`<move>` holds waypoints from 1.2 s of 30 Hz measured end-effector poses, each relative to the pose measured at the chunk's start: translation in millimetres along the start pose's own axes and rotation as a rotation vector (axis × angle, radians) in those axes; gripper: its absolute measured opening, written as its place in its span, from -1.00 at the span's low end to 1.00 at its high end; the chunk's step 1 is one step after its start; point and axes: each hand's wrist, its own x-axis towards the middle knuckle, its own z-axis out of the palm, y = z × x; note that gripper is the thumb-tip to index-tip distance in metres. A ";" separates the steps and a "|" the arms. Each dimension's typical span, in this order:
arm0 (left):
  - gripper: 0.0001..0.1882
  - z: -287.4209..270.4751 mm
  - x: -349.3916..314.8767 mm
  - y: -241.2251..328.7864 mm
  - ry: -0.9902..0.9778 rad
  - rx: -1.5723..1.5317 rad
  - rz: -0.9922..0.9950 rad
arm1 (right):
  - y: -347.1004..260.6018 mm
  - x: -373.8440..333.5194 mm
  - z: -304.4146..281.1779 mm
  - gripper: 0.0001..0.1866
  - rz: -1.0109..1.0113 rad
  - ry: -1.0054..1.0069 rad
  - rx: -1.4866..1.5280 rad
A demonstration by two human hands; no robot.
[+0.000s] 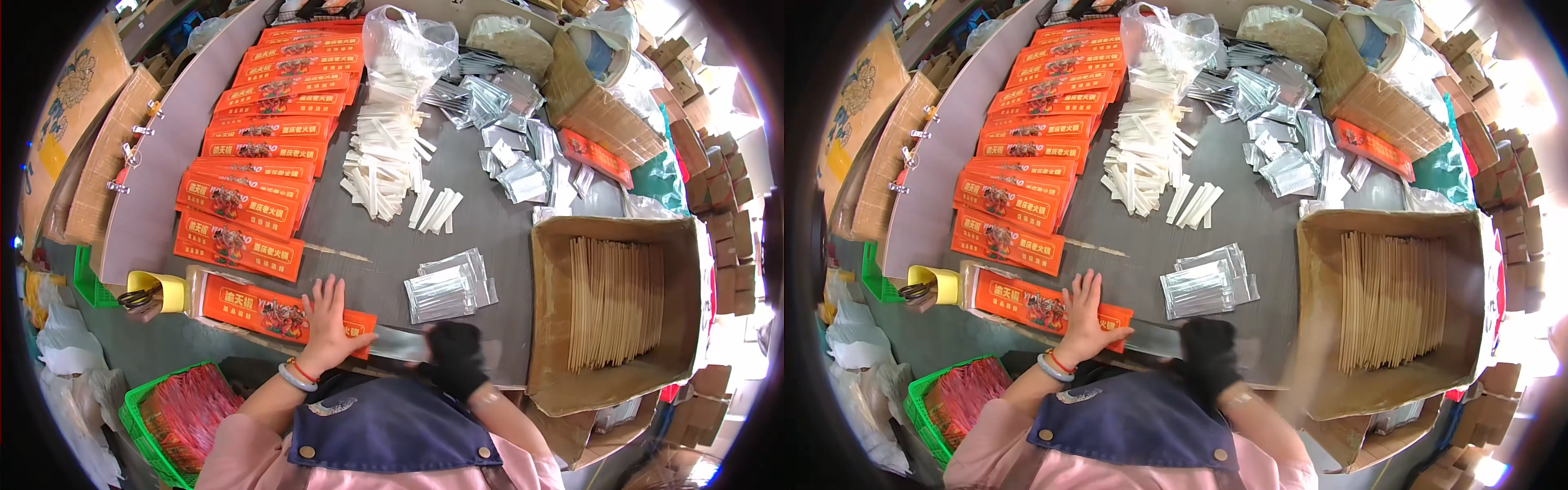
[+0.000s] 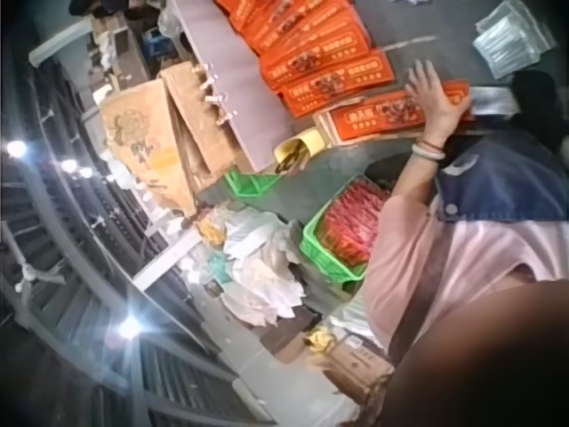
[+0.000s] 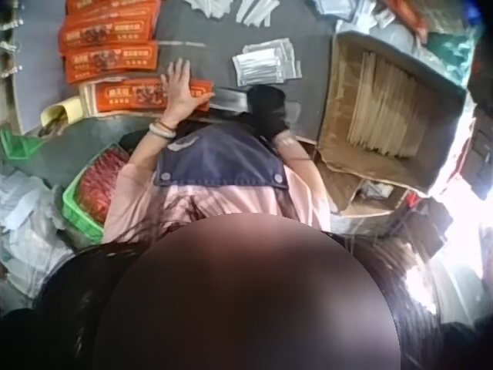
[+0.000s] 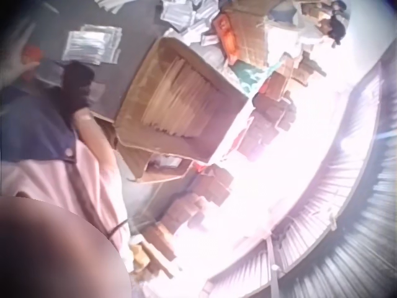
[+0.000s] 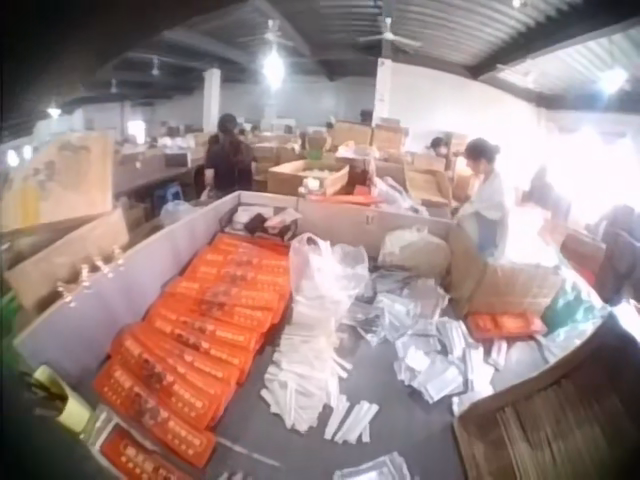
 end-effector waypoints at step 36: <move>-0.70 27.4 99.2 80.3 -0.076 -0.040 0.265 | 182.4 -84.8 -32.8 -0.81 1.245 0.418 -0.307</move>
